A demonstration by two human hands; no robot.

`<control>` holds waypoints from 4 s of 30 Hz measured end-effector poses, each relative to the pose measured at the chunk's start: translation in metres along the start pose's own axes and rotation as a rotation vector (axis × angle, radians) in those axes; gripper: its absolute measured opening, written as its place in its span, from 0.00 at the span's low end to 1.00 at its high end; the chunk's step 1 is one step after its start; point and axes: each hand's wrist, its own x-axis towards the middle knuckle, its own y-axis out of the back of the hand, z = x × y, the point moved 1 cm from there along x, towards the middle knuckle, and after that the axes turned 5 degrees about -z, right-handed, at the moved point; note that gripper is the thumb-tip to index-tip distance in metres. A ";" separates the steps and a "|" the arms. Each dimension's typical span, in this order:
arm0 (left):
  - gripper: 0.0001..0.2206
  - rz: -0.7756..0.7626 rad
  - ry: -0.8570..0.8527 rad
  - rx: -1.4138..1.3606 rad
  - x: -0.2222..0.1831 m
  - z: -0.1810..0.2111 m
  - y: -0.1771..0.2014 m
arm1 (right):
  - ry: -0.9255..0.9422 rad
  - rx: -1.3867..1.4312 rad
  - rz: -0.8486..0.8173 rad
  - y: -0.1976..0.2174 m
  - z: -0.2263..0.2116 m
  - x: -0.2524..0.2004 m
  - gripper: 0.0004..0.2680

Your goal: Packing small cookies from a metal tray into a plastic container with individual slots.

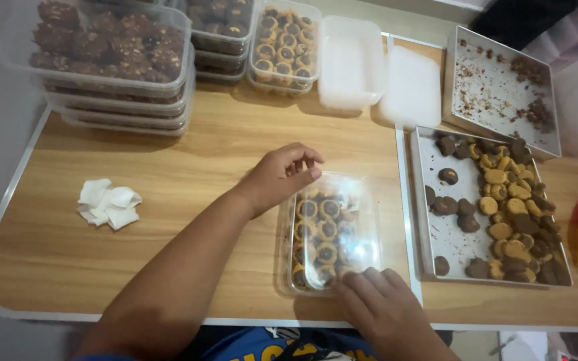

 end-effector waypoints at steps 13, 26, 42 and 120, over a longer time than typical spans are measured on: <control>0.07 -0.048 -0.114 0.188 0.000 -0.004 -0.001 | -0.049 0.253 0.064 -0.002 -0.011 0.007 0.08; 0.08 -0.085 -0.143 0.326 0.000 -0.004 -0.004 | -0.190 0.114 0.291 -0.041 0.016 -0.047 0.15; 0.55 -0.413 -0.318 0.944 -0.025 0.033 -0.055 | -0.255 0.126 0.286 -0.042 0.024 -0.048 0.13; 0.49 -0.295 -0.022 1.045 -0.070 0.040 -0.056 | -0.410 0.338 0.251 -0.044 0.025 -0.051 0.24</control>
